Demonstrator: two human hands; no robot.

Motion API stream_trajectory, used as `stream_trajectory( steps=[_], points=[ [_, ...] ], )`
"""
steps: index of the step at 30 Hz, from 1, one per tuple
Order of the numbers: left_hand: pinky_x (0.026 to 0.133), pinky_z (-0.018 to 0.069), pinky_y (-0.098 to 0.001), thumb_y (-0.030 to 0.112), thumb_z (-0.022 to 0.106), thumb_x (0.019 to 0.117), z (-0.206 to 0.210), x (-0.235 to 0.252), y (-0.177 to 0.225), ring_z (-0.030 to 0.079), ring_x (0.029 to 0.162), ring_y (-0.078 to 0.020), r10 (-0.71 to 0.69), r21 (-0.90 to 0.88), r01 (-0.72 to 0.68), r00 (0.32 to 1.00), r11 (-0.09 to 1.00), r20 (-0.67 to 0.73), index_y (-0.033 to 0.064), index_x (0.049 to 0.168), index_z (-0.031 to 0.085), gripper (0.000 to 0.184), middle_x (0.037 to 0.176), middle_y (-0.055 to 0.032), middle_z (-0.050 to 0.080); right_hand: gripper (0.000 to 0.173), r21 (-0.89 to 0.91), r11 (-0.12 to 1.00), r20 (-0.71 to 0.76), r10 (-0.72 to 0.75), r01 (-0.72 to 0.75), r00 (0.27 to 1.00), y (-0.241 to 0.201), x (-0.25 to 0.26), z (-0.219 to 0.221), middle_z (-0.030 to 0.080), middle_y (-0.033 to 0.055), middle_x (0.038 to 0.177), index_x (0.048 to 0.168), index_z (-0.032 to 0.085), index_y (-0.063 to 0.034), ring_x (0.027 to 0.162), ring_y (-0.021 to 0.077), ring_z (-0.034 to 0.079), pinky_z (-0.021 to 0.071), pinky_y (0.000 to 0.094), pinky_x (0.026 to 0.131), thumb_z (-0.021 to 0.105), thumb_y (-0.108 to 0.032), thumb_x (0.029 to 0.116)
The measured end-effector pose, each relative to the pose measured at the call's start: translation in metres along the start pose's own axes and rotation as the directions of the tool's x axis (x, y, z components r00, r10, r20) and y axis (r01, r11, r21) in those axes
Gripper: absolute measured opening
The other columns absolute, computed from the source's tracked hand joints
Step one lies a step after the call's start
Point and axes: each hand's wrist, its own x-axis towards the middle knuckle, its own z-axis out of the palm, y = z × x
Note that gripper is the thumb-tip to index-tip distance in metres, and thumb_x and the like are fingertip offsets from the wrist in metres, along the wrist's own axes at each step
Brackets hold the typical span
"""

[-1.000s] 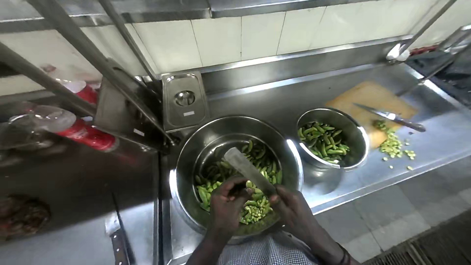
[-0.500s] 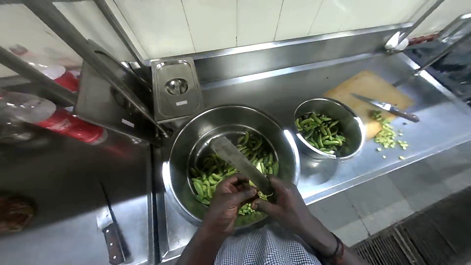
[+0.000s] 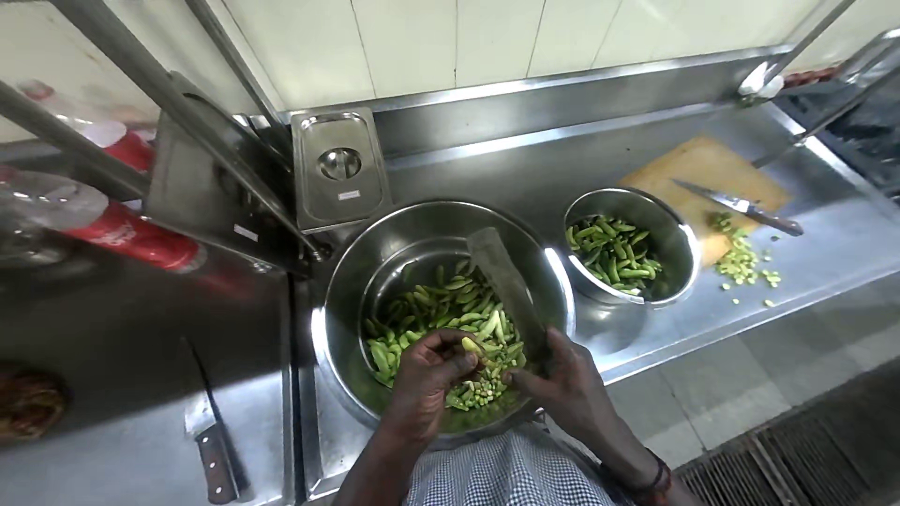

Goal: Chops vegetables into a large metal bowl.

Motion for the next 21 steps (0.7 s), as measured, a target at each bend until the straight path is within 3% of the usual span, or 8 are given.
stream_trajectory(
  steps=[3,6,9,11,13,16,19,21],
  points=[
    [0.066,0.0624,-0.0371,-0.001,0.078,0.0852,-0.01,0.011,-0.007,0.069,0.074,-0.0235,0.041,0.419,-0.018,0.998,0.908,-0.046,0.0056,0.107,0.071,0.024,0.094,-0.0134,0.071,0.035,0.034,0.997,-0.044,0.066,-0.064,0.997,0.003,-0.001,-0.007,0.065,-0.0036,0.078,0.106,0.065,-0.0161,0.064,0.0096,0.063,0.0563,0.0304,0.058,0.078,-0.041,0.0857],
    [0.071,0.0623,-0.0401,0.017,0.078,0.0901,-0.022,0.032,-0.012,0.07,0.077,-0.0168,-0.09,0.841,0.073,0.996,0.536,-0.03,0.0157,0.109,0.071,0.02,0.097,-0.0016,0.072,0.032,0.068,0.991,-0.084,0.123,-0.118,0.989,0.007,-0.002,-0.013,0.066,-0.0018,0.079,0.109,0.065,-0.016,0.064,0.0122,0.064,0.0557,0.0325,0.056,0.074,-0.04,0.0901],
    [0.074,0.0617,-0.0434,0.011,0.076,0.0915,-0.025,0.043,0.0,0.071,0.084,-0.0231,-0.025,0.735,-0.009,0.999,0.678,0.036,0.0091,0.121,0.067,0.031,0.107,-0.0103,0.071,0.029,0.096,0.987,-0.104,0.142,-0.133,0.984,0.007,-0.003,-0.018,0.068,-0.0012,0.08,0.112,0.067,-0.0147,0.063,0.0125,0.064,0.0557,0.0317,0.054,0.073,-0.034,0.0921],
    [0.091,0.0584,-0.0474,0.005,0.073,0.0921,-0.022,0.054,0.015,0.067,0.112,-0.0287,0.115,0.607,-0.071,0.993,0.792,-0.034,0.0118,0.147,0.049,0.061,0.138,-0.0136,0.06,0.028,0.115,0.984,-0.12,0.146,-0.132,0.982,0.008,-0.003,-0.019,0.068,-0.0005,0.08,0.112,0.066,-0.0145,0.062,0.0131,0.064,0.0554,0.0318,0.053,0.072,-0.032,0.0922],
    [0.101,0.052,-0.0533,0.006,0.073,0.0921,-0.018,0.071,0.029,0.057,0.128,-0.0333,0.208,0.616,-0.102,0.973,0.781,-0.103,0.0139,0.157,0.036,0.075,0.154,-0.0143,0.045,0.029,0.128,0.984,-0.132,0.142,-0.125,0.981,0.01,-0.003,-0.02,0.068,-0.0006,0.08,0.113,0.067,-0.0148,0.062,0.0132,0.063,0.0552,0.0319,0.054,0.072,-0.034,0.0923],
    [0.099,0.0539,-0.0518,0.013,0.076,0.091,-0.013,0.092,0.03,0.063,0.118,-0.0295,0.186,0.815,-0.104,0.983,0.571,-0.004,0.0082,0.143,0.053,0.057,0.137,-0.0159,0.059,0.03,0.128,0.984,-0.137,0.139,-0.122,0.981,0.017,-0.003,-0.02,0.066,-0.0007,0.077,0.11,0.066,-0.0149,0.06,0.0133,0.062,0.0536,0.0319,0.052,0.071,-0.038,0.0924],
    [0.094,0.0538,-0.0596,0.02,0.071,0.0969,0.007,0.088,0.022,0.068,0.108,-0.0348,-0.072,0.949,-0.142,0.983,0.281,0.168,0.0059,0.132,0.064,0.038,0.119,-0.0174,0.069,0.029,0.141,0.981,-0.119,0.151,-0.134,0.981,0.018,-0.002,-0.02,0.066,-0.0006,0.077,0.11,0.066,-0.0148,0.059,0.0128,0.061,0.0533,0.0309,0.052,0.071,-0.037,0.0927],
    [0.099,0.0509,-0.0608,0.025,0.067,0.0981,0.021,0.1,0.007,0.065,0.114,-0.0357,-0.22,0.98,-0.17,0.957,0.099,0.188,0.0085,0.13,0.066,0.036,0.124,-0.0165,0.068,0.027,0.131,0.983,-0.116,0.145,-0.13,0.983,0.018,-0.001,-0.019,0.066,-0.0011,0.077,0.107,0.067,-0.0141,0.06,0.0122,0.062,0.0544,0.0303,0.052,0.071,-0.037,0.0925]
  ],
)
